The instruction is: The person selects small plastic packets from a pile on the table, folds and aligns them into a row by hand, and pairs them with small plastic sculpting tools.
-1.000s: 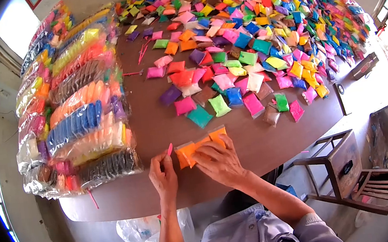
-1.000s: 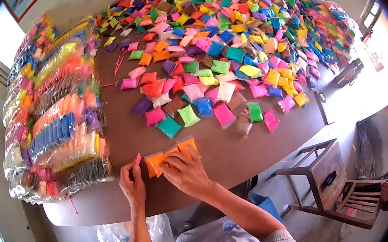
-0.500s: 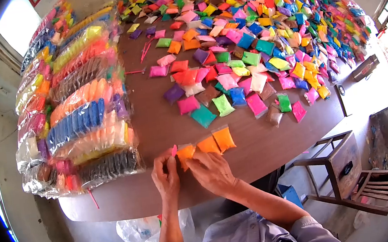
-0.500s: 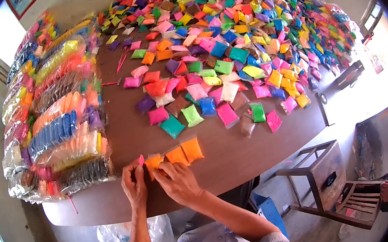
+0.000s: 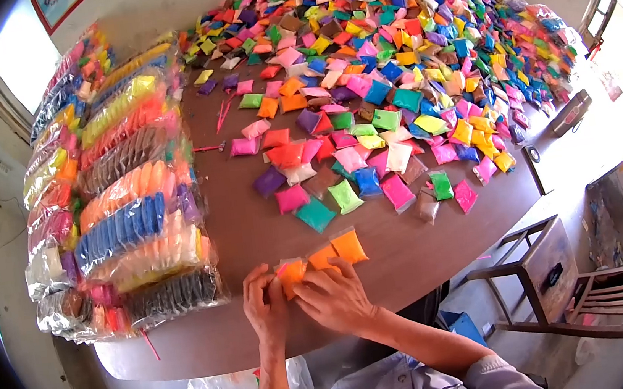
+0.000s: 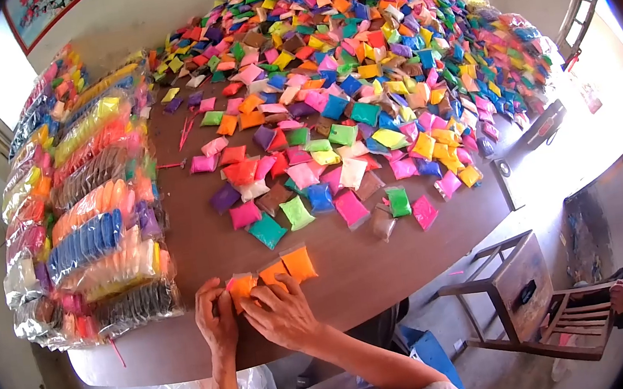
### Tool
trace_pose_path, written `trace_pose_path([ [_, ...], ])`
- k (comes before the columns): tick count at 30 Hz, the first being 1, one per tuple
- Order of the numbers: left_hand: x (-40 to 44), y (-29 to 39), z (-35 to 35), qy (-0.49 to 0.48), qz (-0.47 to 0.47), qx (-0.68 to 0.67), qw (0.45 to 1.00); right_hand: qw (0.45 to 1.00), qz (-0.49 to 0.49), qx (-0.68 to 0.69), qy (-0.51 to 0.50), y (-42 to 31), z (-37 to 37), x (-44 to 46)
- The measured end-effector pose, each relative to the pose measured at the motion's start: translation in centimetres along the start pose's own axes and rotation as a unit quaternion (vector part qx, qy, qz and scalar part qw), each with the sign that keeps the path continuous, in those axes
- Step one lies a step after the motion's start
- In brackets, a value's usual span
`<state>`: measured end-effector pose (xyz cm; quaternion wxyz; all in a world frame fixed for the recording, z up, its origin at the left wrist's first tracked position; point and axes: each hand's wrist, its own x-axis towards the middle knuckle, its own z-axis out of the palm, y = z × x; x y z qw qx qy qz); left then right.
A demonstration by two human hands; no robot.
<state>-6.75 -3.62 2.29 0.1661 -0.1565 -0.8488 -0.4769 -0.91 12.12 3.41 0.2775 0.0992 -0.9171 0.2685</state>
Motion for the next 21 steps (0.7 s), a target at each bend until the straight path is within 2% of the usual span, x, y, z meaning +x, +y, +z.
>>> trace_pose_path([
  [3, -0.1, -0.6, 0.0, 0.003, 0.006, -0.011, 1.0, 1.0, 0.001, 0.001, 0.018, -0.2, -0.5, 0.2],
  [6, -0.4, -0.9, 0.1, 0.035, -0.036, -0.063, 0.997, 0.999, 0.007, 0.02, 0.036, 0.5, -1.9, 1.1],
  [11, -0.6, -0.7, -0.4, 0.041, -0.18, -0.099, 0.978, 0.998, 0.011, -0.024, 0.054, 4.3, -4.2, 5.0],
  [13, -0.5, -0.6, -0.4, 0.05, -0.176, -0.091, 0.979, 0.998, 0.019, -0.025, 0.048, 6.5, -4.7, 7.6],
  [15, -0.4, -0.8, -0.5, 0.057, -0.172, -0.081, 0.98, 0.994, 0.013, -0.087, 0.069, 9.6, -4.2, 10.5],
  [21, -0.7, -1.7, -0.2, 0.052, -0.169, -0.089, 0.98, 0.989, 0.06, -0.134, 0.036, 17.7, -3.3, 20.5],
])
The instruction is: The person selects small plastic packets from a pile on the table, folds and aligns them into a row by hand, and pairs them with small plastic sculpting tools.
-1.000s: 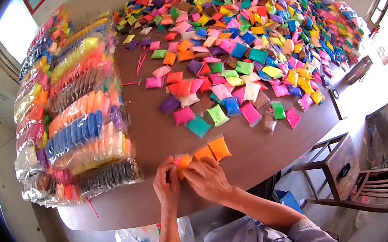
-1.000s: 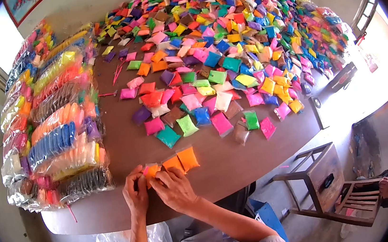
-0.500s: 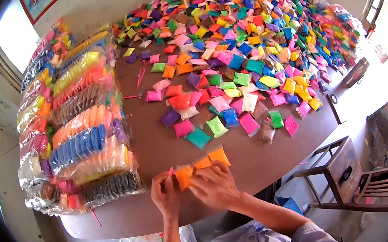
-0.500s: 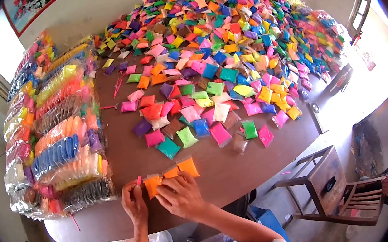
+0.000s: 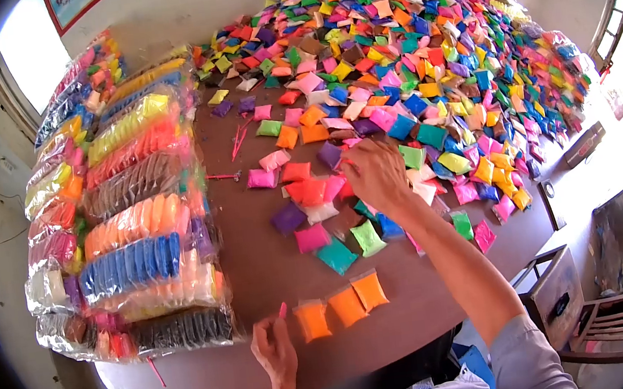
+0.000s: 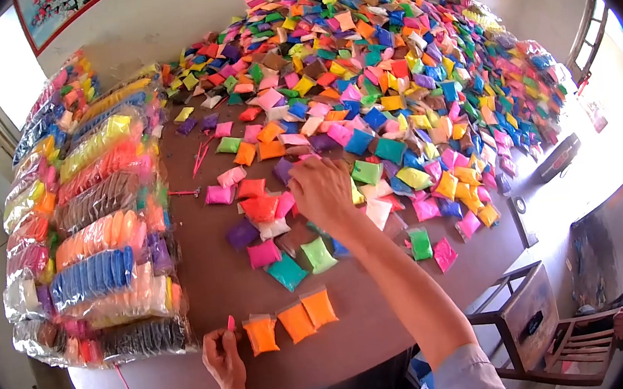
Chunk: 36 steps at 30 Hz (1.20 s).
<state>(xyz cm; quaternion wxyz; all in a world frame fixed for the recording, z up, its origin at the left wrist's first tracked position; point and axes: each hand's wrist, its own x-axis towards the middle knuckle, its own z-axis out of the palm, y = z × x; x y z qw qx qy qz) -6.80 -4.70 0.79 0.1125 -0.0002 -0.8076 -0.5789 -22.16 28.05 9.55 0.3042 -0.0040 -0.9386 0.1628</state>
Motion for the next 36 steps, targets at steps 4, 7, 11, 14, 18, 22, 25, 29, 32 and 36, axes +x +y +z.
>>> trace_pose_path([
  [4, 0.2, 0.1, -0.1, -0.006, -0.014, -0.003, 1.0, 1.0, 0.0, -0.01, 0.003, 1.8, 3.9, 4.8],
  [7, 0.2, 0.0, 0.1, 0.001, -0.004, -0.001, 1.0, 0.999, 0.0, -0.029, -0.022, 3.0, 7.2, 7.4],
  [11, 0.5, 1.3, -0.4, -0.029, -0.036, 0.047, 0.998, 0.999, -0.009, -0.042, -0.027, 3.4, 10.8, 10.4],
  [14, 1.2, 1.9, -0.5, -0.047, 0.022, 0.077, 0.996, 0.998, -0.002, -0.054, -0.031, 4.5, 13.7, 11.6],
  [18, 0.9, 2.6, -0.4, -0.046, -0.024, 0.11, 0.993, 0.996, 0.002, -0.07, -0.061, 5.5, 15.3, 12.5],
  [22, -0.6, -0.9, -0.9, -0.058, -0.068, 0.061, 0.994, 0.997, -0.011, -0.074, 0.029, 5.8, 13.7, 12.9],
  [25, 0.0, -0.4, -0.8, -0.047, -0.032, 0.042, 0.997, 0.969, 0.028, 0.114, 0.216, 4.1, 11.0, 11.5],
  [29, 0.6, 1.0, -0.5, -0.025, 0.042, 0.084, 0.995, 0.893, 0.228, 0.376, 0.1, 2.7, 3.1, 5.3],
  [32, 0.5, 2.6, 0.0, 0.008, 0.067, 0.097, 0.993, 0.691, 0.386, 0.601, 0.116, -0.5, -3.1, -2.3],
  [36, 0.4, 1.2, -0.6, -0.027, 0.046, 0.084, 0.995, 0.516, 0.508, 0.681, 0.113, -0.1, -6.7, -14.1],
])
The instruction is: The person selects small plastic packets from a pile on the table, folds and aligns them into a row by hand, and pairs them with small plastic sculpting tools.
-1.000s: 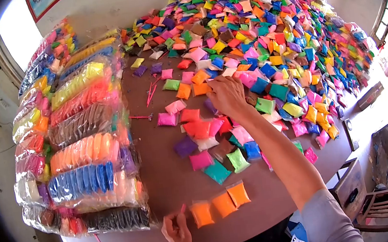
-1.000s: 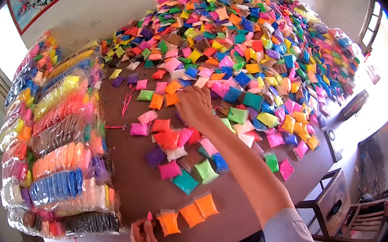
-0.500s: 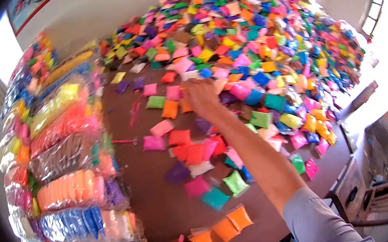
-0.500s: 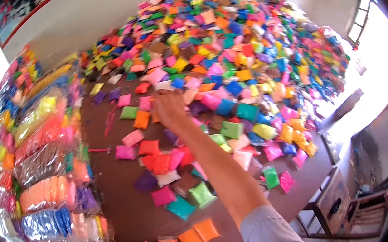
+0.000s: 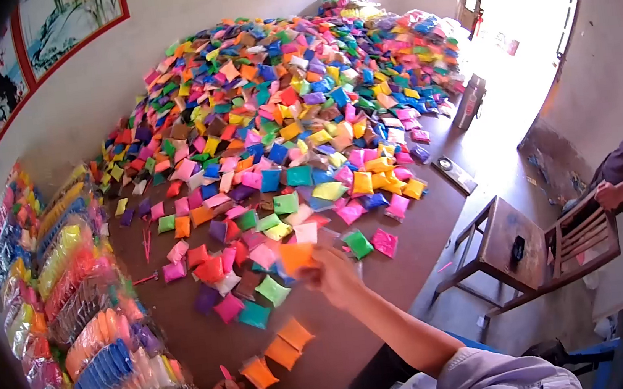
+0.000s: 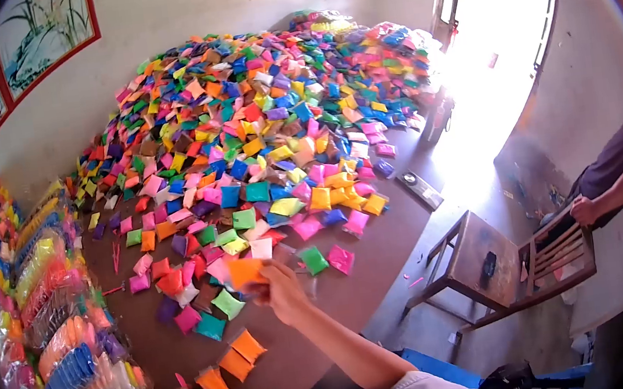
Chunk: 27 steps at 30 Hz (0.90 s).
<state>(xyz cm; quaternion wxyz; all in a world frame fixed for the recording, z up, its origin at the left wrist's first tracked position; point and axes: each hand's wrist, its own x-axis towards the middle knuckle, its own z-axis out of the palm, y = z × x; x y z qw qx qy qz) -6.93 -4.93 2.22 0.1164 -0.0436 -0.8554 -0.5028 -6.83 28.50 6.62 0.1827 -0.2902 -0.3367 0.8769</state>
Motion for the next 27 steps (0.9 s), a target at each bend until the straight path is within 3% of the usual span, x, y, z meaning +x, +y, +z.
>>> trace_pose_path([
  [4, 0.2, -1.8, 1.0, 0.019, -0.025, -0.044, 0.999, 0.997, 0.04, 0.058, -0.045, 1.2, -6.8, -4.9],
  [5, 0.1, -2.2, 1.0, 0.018, -0.022, -0.041, 0.999, 0.999, 0.029, 0.006, -0.012, 1.1, -7.2, -6.2],
  [6, 0.3, -2.8, 1.4, 0.026, 0.007, -0.03, 0.999, 0.999, 0.019, -0.045, 0.021, 1.0, -7.7, -7.2],
  [10, -0.4, -2.2, 1.0, 0.039, 0.085, 0.048, 0.994, 0.999, 0.021, -0.037, 0.009, 2.4, -10.9, -9.2],
  [12, -0.7, -1.0, 0.7, 0.036, 0.132, 0.124, 0.983, 0.999, -0.044, -0.006, 0.025, 1.7, -10.6, -10.2],
  [15, -1.6, -1.4, 0.4, 0.038, 0.179, 0.194, 0.964, 0.998, -0.052, 0.025, 0.02, 1.7, -11.0, -11.3],
  [21, -3.3, -1.5, -0.7, 0.016, 0.144, 0.237, 0.961, 0.999, -0.02, 0.04, 0.014, 2.0, -11.0, -13.0],
  [22, -3.5, -1.3, -0.8, 0.057, 0.212, 0.269, 0.938, 0.998, -0.007, 0.052, 0.023, 1.9, -10.6, -13.4],
  [23, -3.8, -0.2, -0.9, 0.059, 0.214, 0.274, 0.936, 0.997, 0.006, 0.065, 0.034, 1.9, -10.4, -13.6],
  [27, -7.4, 6.7, 2.0, -0.057, 0.097, 0.051, 0.992, 0.998, 0.026, 0.061, 0.014, 3.0, -10.1, -14.2],
])
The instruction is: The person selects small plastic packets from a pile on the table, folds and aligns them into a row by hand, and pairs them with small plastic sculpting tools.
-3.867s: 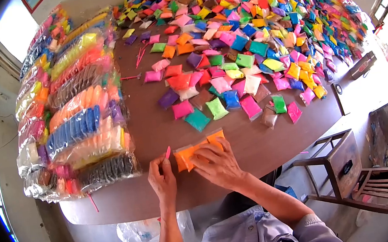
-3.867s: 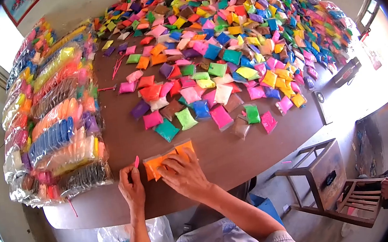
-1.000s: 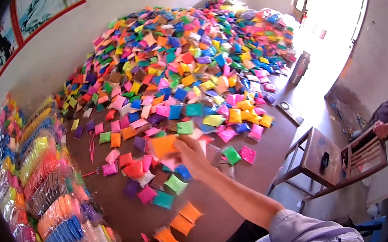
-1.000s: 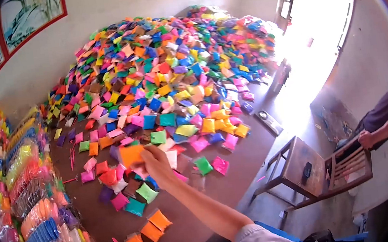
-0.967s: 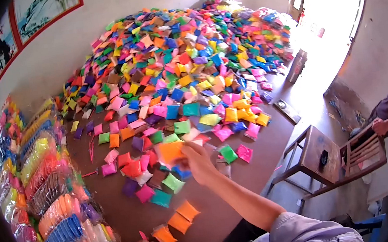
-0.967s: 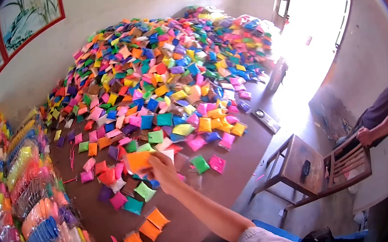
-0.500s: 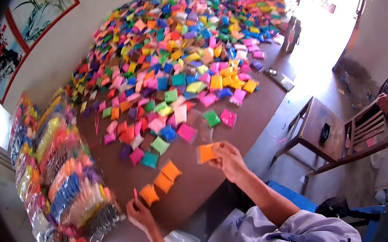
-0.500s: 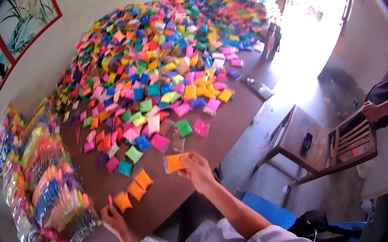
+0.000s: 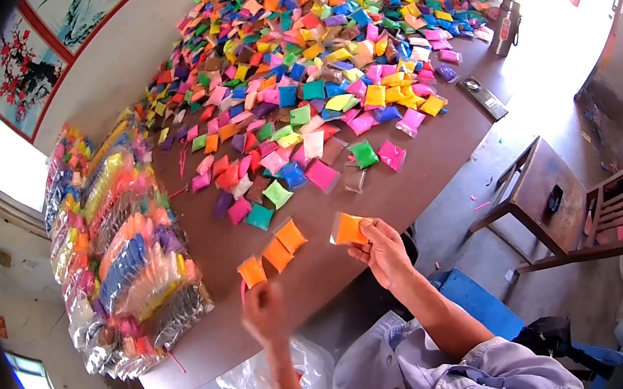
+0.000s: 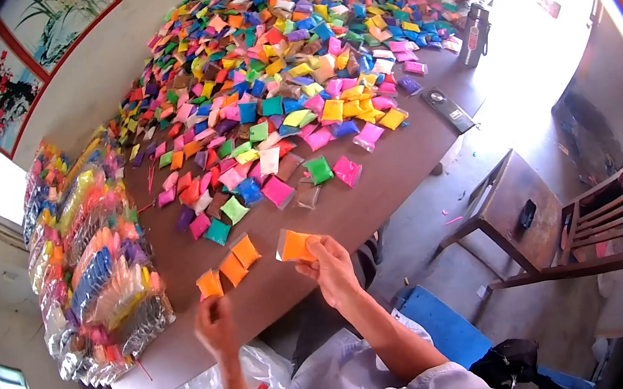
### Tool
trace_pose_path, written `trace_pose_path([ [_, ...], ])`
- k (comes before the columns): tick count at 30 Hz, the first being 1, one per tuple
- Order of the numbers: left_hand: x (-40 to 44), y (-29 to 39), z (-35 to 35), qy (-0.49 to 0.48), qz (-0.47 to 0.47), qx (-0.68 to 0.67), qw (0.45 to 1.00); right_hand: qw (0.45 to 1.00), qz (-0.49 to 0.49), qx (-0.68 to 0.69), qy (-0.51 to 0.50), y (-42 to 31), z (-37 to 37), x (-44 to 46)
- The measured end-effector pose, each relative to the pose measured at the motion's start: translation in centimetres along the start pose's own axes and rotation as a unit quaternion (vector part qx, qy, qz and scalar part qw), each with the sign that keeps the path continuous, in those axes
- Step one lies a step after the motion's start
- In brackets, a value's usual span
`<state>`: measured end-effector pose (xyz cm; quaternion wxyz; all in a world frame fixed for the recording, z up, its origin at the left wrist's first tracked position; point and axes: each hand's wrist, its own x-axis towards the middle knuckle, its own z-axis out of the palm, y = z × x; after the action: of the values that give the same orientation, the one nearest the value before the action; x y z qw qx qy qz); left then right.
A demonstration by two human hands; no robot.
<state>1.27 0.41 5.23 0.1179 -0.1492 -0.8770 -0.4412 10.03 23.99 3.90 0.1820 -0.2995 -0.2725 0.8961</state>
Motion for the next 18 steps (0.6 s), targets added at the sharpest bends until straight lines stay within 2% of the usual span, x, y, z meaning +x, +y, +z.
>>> trace_pose_path([
  [3, -0.9, 6.5, 2.9, -0.125, -0.057, -0.144, 0.98, 1.0, 0.004, -0.002, -0.012, 0.7, 0.4, -1.0],
  [5, -1.3, 7.3, 6.0, -0.144, -0.073, -0.222, 0.962, 0.999, -0.03, -0.002, -0.021, 1.3, -0.1, -1.4],
  [6, -1.2, 7.8, 6.6, -0.145, -0.073, -0.223, 0.961, 0.999, -0.031, -0.003, -0.02, 1.4, -0.5, -1.6],
  [8, -1.5, 8.4, 7.4, -0.21, -0.066, -0.217, 0.951, 0.999, -0.038, -0.023, -0.011, 1.5, -1.3, -2.1],
  [10, -2.1, 7.7, 8.2, -0.2, -0.059, -0.249, 0.946, 0.997, -0.038, -0.062, -0.016, 0.7, -2.7, -2.4],
  [12, -2.5, 6.6, 8.0, -0.226, -0.002, -0.207, 0.952, 0.991, -0.016, -0.126, -0.047, -0.3, -3.3, -2.9],
  [16, -3.2, 5.8, 7.1, -0.25, -0.015, -0.219, 0.943, 0.972, -0.041, -0.203, -0.108, 0.5, -4.5, -2.6],
  [18, -3.7, 5.6, 7.1, -0.238, -0.136, -0.301, 0.913, 0.964, -0.061, -0.23, -0.122, 1.0, -4.7, -2.6],
])
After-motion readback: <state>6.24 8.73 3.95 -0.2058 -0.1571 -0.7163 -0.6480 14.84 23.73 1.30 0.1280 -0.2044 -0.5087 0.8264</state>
